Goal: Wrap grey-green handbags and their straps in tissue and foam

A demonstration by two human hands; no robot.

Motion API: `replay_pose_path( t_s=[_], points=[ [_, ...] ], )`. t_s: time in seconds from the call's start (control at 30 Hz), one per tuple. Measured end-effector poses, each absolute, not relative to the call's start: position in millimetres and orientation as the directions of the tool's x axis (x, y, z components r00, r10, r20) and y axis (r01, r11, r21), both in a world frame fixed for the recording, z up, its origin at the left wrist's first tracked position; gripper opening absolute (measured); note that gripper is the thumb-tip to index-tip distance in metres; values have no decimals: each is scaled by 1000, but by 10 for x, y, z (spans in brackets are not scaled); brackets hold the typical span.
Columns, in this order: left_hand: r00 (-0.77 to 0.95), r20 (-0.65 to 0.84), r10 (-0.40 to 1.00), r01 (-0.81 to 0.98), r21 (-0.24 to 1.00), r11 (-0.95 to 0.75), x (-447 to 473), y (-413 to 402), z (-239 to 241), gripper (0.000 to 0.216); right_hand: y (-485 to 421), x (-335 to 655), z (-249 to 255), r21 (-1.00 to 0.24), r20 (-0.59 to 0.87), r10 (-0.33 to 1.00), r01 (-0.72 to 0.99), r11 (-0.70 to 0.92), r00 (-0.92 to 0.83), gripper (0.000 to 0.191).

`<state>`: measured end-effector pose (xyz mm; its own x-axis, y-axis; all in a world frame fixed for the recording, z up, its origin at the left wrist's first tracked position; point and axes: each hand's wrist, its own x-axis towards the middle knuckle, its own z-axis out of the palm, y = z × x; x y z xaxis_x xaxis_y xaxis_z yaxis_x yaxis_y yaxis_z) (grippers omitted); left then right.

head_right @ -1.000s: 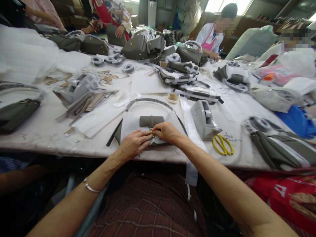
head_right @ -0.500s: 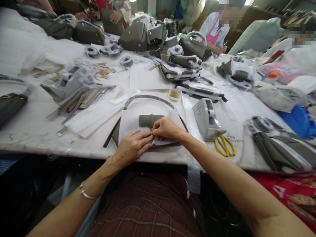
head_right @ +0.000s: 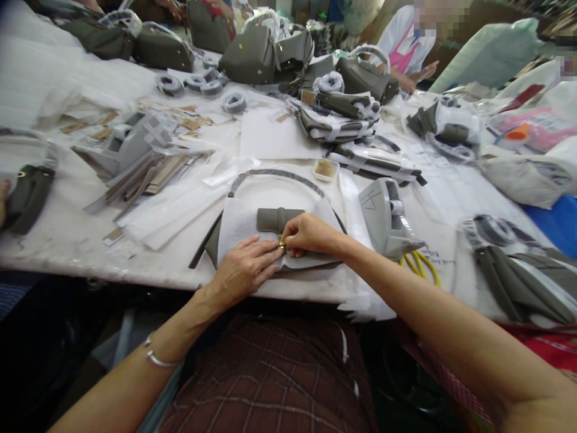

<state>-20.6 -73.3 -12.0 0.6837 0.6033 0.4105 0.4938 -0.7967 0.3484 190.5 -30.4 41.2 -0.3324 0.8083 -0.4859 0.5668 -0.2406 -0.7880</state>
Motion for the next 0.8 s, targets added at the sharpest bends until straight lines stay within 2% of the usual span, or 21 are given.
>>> replay_pose_path(
  t_s=[0.13,0.3,0.6,0.8],
  points=[
    [684,404,607,495,355,-793,-207,-734,-131,31,-281,1947,416,-792,-543,758,522,-318,-363,11],
    [680,408,610,496,357,-792,-207,-731,-137,30,-254,1881,413,-772,-553,775,538,-338,-307,3],
    [683,408,606,495,352,-794,-212,-726,-150,30,-301,1897,372,-805,-492,803,528,-272,-337,3],
    [684,414,601,488,353,-798,-207,-724,-109,30,-371,1965,394,-842,-448,805,485,-235,-388,15]
  ],
)
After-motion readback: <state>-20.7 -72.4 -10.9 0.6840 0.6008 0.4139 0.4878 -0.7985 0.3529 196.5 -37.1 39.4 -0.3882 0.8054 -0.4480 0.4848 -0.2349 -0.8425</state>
